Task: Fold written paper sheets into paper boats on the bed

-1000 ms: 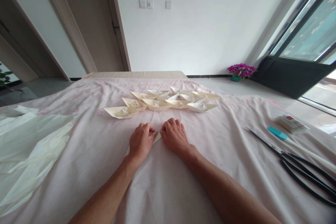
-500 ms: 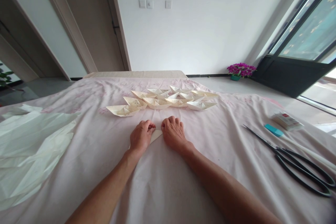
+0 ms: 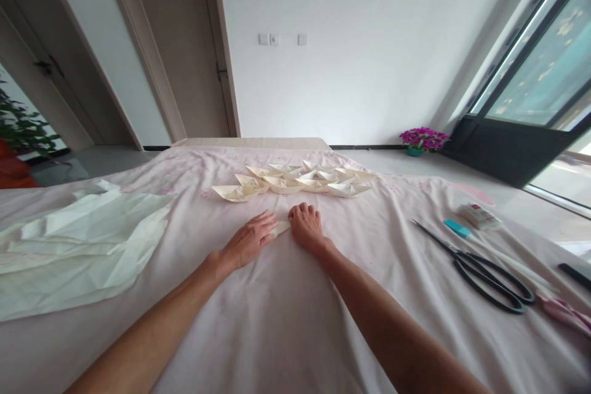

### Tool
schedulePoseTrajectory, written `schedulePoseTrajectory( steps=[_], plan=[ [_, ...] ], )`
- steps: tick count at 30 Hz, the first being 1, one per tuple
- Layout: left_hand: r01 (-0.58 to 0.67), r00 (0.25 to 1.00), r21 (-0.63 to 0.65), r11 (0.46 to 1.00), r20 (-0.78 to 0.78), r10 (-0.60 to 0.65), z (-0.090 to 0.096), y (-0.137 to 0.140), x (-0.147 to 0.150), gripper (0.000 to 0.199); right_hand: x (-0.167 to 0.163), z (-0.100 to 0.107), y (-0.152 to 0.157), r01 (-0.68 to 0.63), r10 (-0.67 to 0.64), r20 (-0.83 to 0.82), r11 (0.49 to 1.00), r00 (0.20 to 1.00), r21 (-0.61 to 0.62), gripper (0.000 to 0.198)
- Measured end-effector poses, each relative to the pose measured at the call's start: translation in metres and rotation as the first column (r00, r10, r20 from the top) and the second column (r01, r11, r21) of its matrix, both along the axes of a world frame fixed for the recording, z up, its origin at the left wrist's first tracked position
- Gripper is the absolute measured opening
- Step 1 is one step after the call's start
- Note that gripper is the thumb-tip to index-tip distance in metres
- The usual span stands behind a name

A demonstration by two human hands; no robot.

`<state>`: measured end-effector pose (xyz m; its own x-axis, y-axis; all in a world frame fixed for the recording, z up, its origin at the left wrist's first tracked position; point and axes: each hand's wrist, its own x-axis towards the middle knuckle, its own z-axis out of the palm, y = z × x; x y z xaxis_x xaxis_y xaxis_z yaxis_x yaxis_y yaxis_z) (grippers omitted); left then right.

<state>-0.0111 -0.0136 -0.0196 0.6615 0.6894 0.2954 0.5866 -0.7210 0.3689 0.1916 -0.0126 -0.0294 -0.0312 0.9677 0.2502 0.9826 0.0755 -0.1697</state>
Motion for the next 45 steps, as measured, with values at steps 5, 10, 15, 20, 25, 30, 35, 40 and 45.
schedulePoseTrajectory(
  steps=[5, 10, 15, 20, 25, 30, 35, 40, 45],
  plan=[
    [-0.016, 0.959, 0.055, 0.998, -0.282, 0.031, -0.016, -0.021, -0.008, 0.062, -0.001, 0.002, -0.003, 0.011, -0.011, 0.012, 1.000, 1.000, 0.002, 0.021],
    [-0.054, 0.937, 0.060, 0.997, -0.342, 0.072, -0.016, -0.035, -0.027, 0.067, -0.003, 0.005, -0.005, 0.017, -0.017, 0.012, 1.000, 1.000, -0.008, 0.022],
    [-0.090, 0.933, 0.060, 0.994, -0.344, 0.106, -0.013, -0.049, -0.042, 0.064, -0.004, 0.006, -0.005, 0.023, -0.023, -0.013, 1.000, 1.000, -0.021, 0.023],
    [-0.131, 0.921, 0.057, 0.990, -0.363, 0.143, -0.010, -0.061, -0.049, 0.063, -0.003, 0.007, -0.003, 0.037, -0.040, -0.060, 0.998, 0.997, -0.052, 0.025],
    [-0.145, 0.918, 0.064, 0.987, -0.364, 0.158, -0.010, -0.065, -0.047, 0.061, -0.004, 0.007, -0.002, 0.049, -0.056, -0.108, 0.997, 0.993, -0.067, 0.038],
    [-0.153, 0.922, 0.064, 0.986, -0.350, 0.166, -0.006, -0.063, -0.047, 0.057, -0.006, 0.006, -0.001, 0.068, -0.076, -0.128, 0.995, 0.989, -0.068, 0.041],
    [-0.202, 0.922, 0.064, 0.977, -0.325, 0.212, 0.014, -0.057, -0.032, 0.036, -0.004, 0.008, 0.002, 0.080, -0.092, -0.141, 0.993, 0.986, -0.088, 0.030],
    [-0.277, 0.909, 0.128, 0.952, -0.286, 0.303, 0.014, -0.042, -0.002, 0.042, -0.003, 0.008, 0.001, 0.091, -0.104, -0.159, 0.992, 0.982, -0.089, 0.026],
    [-0.292, 0.898, 0.174, 0.940, -0.287, 0.333, 0.005, -0.029, 0.015, 0.039, 0.000, 0.007, 0.001, 0.083, -0.093, -0.189, 0.995, 0.977, -0.062, 0.024]
  ],
)
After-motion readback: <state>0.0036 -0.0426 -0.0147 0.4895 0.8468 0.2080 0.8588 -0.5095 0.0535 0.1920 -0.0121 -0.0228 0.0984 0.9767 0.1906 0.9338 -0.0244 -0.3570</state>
